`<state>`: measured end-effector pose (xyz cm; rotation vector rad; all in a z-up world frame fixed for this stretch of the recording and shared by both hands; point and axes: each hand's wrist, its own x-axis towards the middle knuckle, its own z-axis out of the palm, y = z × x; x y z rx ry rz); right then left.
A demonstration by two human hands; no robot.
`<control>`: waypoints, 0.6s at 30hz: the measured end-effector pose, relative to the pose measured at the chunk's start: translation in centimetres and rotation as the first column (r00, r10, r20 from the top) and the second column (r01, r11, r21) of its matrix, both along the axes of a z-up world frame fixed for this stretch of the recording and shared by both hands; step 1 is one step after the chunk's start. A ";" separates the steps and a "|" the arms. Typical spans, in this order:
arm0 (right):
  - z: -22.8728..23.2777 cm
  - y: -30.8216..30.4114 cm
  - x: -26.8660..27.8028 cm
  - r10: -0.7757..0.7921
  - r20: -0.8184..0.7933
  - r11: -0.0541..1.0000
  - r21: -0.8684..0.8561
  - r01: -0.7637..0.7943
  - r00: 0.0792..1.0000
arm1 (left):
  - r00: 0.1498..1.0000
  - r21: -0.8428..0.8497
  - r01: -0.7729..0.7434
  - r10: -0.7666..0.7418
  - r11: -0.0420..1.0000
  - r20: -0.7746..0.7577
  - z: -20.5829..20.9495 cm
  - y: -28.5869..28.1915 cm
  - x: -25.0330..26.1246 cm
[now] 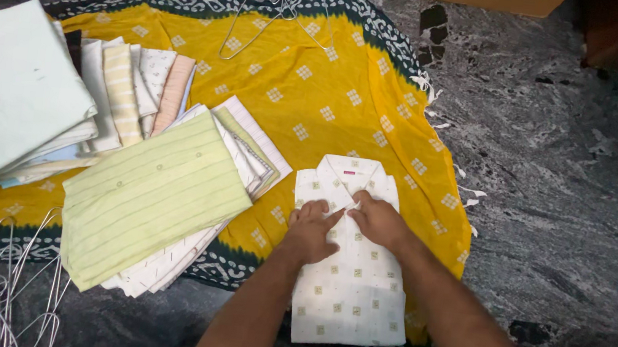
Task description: The person sits on the floor and places folded white shirts onto wire hangers. They then walk to a green metal wardrobe and hang the shirts on the rail inside.
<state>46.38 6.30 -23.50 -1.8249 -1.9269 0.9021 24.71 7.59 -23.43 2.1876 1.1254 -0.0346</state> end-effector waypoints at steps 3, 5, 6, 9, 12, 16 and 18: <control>0.0 -1.1 -1.1 -0.112 0.058 0.993 0.032 0.110 0.992 | 0.997 0.058 -0.015 0.011 0.998 0.077 -0.4 -0.3 -0.4; -0.5 -1.7 -2.1 -0.230 0.123 0.973 -0.004 0.232 0.965 | 0.981 0.133 -0.052 0.026 0.990 0.191 -0.7 -1.0 -1.0; -0.9 -2.1 -2.4 -0.287 0.158 0.956 -0.017 0.293 0.945 | 0.975 0.148 -0.074 0.041 0.986 0.216 -0.8 -1.5 -1.1; -2.9 -2.9 -2.6 -0.259 0.186 0.964 -0.005 0.264 0.948 | 0.971 0.196 -0.103 0.056 0.975 0.233 -1.2 -3.1 -1.1; -4.6 -3.7 -1.9 -0.147 0.102 0.947 0.301 0.110 0.984 | 0.991 0.245 -0.067 0.037 0.967 0.126 -1.2 -4.5 -0.4; -3.3 -5.1 -1.3 -0.003 0.126 0.927 0.373 -0.044 0.992 | 0.999 0.217 -0.038 0.045 0.975 -0.028 -0.2 -4.5 0.6; -1.0 -5.9 -1.3 0.070 0.116 0.931 0.349 -0.107 0.991 | 0.991 0.149 -0.022 0.041 0.989 -0.124 1.0 -3.5 0.9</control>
